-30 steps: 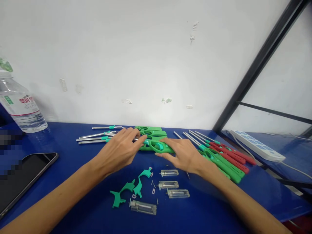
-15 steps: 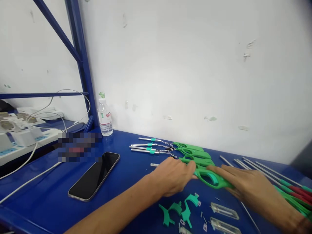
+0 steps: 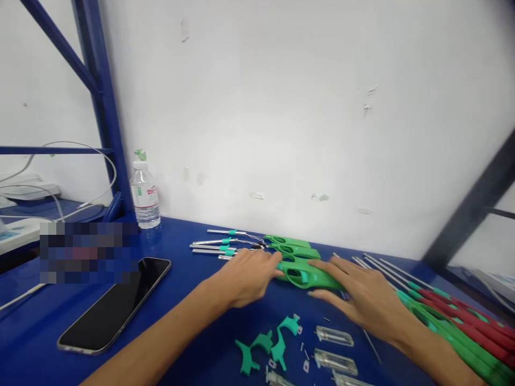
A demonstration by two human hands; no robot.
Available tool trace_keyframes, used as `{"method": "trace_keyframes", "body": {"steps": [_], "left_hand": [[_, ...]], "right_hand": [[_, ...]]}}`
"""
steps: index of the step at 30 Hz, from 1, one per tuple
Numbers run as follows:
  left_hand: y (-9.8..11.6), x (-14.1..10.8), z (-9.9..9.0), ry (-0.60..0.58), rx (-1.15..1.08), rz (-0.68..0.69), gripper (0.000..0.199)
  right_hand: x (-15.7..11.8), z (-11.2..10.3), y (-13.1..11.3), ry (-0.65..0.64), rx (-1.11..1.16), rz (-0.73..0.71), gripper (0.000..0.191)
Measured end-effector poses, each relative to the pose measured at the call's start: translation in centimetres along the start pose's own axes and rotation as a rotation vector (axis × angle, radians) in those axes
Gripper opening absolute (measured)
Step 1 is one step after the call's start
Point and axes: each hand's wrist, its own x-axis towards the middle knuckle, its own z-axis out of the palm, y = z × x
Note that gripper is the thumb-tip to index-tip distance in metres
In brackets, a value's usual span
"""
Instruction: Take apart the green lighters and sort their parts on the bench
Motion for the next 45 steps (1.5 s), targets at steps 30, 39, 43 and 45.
{"method": "trace_keyframes", "body": {"steps": [30,39,43,45], "left_hand": [[-0.5,0.3,0.4,-0.071,-0.187,-0.051,0.037],[-0.4,0.3,-0.4,-0.048,-0.219,-0.093,0.025],[-0.5,0.2,-0.6,-0.057,-0.27,-0.116,0.028],[-0.7,0.2,-0.4,-0.074,-0.299,-0.125,0.027]], "right_hand": [[-0.1,-1.5,4.9,-0.236,-0.068,0.539,0.03],[0.5,-2.5,3.8,0.069,0.016,0.542,0.026],[0.5,-2.7,3.5,0.184,0.074,0.53,0.024],[0.5,-2.8,3.2,0.202,0.09,0.509,0.024]]}}
